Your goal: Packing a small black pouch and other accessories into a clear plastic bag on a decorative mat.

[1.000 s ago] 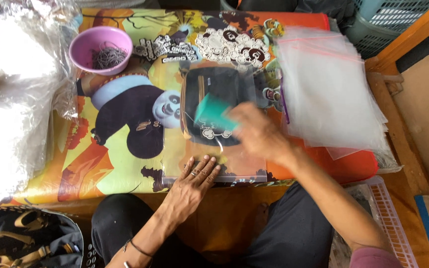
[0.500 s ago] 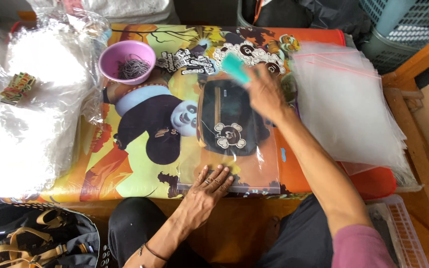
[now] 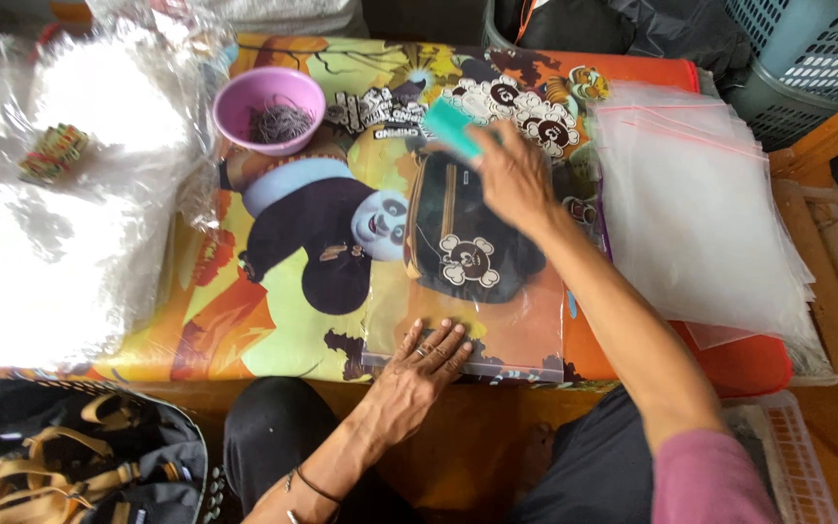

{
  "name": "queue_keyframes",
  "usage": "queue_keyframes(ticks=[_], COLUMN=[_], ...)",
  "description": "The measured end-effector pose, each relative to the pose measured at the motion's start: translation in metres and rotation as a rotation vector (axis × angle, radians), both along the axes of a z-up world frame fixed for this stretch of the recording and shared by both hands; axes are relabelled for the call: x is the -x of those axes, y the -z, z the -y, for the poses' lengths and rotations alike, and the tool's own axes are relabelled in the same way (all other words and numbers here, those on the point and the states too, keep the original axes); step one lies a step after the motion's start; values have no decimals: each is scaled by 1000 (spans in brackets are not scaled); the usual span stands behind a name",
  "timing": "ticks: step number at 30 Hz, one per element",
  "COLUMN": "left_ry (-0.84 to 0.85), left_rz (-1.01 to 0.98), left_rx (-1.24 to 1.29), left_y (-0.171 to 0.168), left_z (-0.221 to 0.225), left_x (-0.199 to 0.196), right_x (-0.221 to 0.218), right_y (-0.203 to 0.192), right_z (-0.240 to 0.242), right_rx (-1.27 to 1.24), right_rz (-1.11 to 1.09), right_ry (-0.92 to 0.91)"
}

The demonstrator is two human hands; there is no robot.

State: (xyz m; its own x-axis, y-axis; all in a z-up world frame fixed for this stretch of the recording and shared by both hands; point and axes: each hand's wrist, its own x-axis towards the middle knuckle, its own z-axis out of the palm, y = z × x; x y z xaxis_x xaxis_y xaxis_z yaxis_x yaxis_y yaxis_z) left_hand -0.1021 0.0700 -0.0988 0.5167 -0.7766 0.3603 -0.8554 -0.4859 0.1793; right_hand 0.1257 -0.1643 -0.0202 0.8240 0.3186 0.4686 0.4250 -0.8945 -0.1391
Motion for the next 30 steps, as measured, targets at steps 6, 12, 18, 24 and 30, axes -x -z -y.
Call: queue_keyframes(ticks=[6, 12, 18, 24, 30], left_ry=[-55, -93, -328, -507, -542], left_rz=[9, -28, -96, -43, -66], left_rx=[29, 159, 295, 55, -12], left_y=[6, -8, -48, -9, -12], left_z=[8, 6, -23, -37, -36], left_x=[6, 12, 11, 10, 11], right_x=[119, 107, 202, 224, 241], right_y=[-2, 4, -20, 60, 20], right_z=[-27, 39, -12, -22, 53], right_rx=[141, 173, 47, 59, 184], right_rz=[101, 128, 132, 130, 55], right_ry=[-429, -78, -195, -337, -213])
